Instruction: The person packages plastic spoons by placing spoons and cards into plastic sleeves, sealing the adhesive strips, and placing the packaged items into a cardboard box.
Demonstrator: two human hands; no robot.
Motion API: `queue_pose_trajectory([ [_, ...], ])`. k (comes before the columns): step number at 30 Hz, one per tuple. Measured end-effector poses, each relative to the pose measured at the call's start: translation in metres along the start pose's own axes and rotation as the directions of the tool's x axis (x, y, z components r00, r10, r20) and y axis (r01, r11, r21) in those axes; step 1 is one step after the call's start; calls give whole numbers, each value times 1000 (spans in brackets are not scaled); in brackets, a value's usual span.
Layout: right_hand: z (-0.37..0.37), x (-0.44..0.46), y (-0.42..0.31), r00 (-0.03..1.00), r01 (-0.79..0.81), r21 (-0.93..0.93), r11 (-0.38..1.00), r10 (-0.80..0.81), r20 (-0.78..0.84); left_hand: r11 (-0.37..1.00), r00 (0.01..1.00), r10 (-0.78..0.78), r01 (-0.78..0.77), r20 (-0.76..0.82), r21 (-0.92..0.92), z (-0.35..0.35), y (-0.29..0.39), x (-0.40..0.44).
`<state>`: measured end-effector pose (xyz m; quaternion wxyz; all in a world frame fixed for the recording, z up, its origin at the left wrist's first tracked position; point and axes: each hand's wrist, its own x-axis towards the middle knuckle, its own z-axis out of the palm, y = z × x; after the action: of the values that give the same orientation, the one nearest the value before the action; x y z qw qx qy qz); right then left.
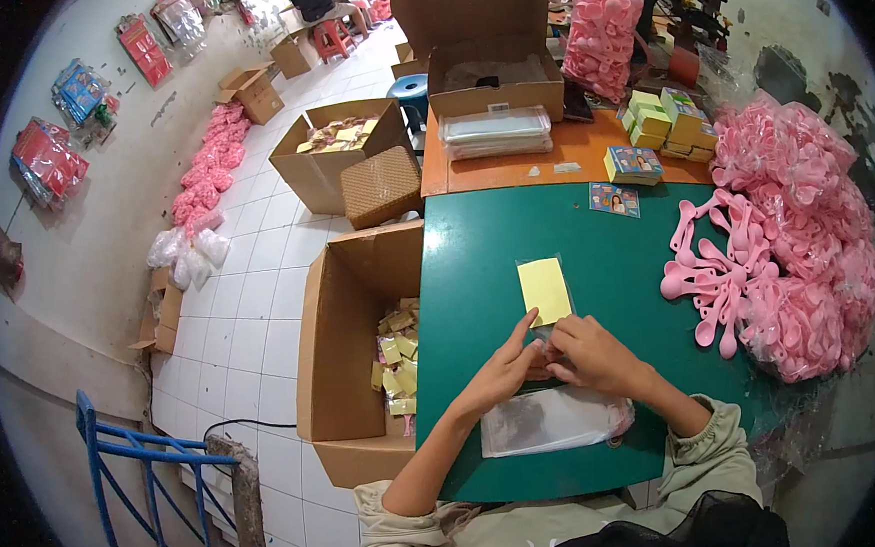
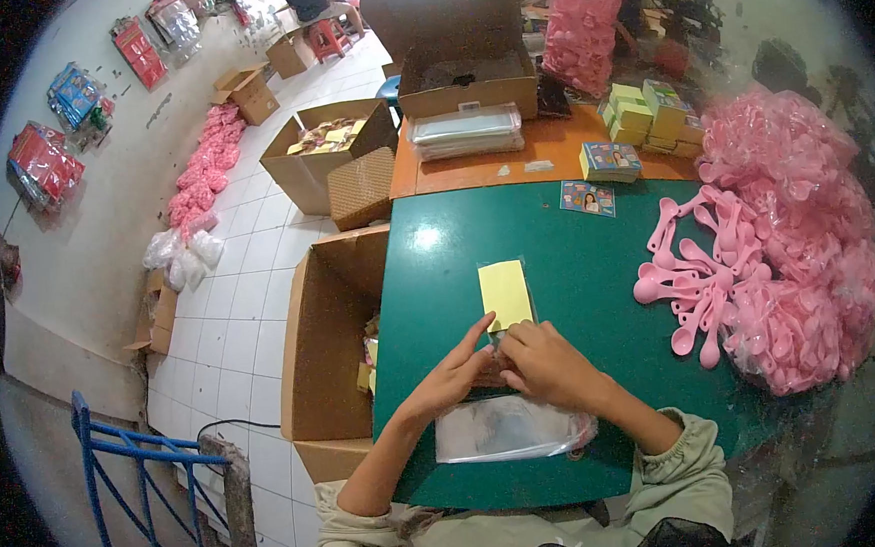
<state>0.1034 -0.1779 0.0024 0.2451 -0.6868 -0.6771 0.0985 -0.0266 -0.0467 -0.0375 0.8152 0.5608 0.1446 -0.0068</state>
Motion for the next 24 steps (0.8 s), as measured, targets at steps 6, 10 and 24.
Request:
queue_pose_trajectory([
  [6,13,2,-7,973,152,-339,929,-200,-112,990,993,-103,97,-51,-105,1,10,0],
  [10,15,3,-6,972,192,-303,933,-225,-75,999,998,-33,31,-48,-36,-4,0,6],
  [24,-143,-113,36,803,-197,686,700,517,-297,985,988,-144,137,56,102,-6,12,4],
])
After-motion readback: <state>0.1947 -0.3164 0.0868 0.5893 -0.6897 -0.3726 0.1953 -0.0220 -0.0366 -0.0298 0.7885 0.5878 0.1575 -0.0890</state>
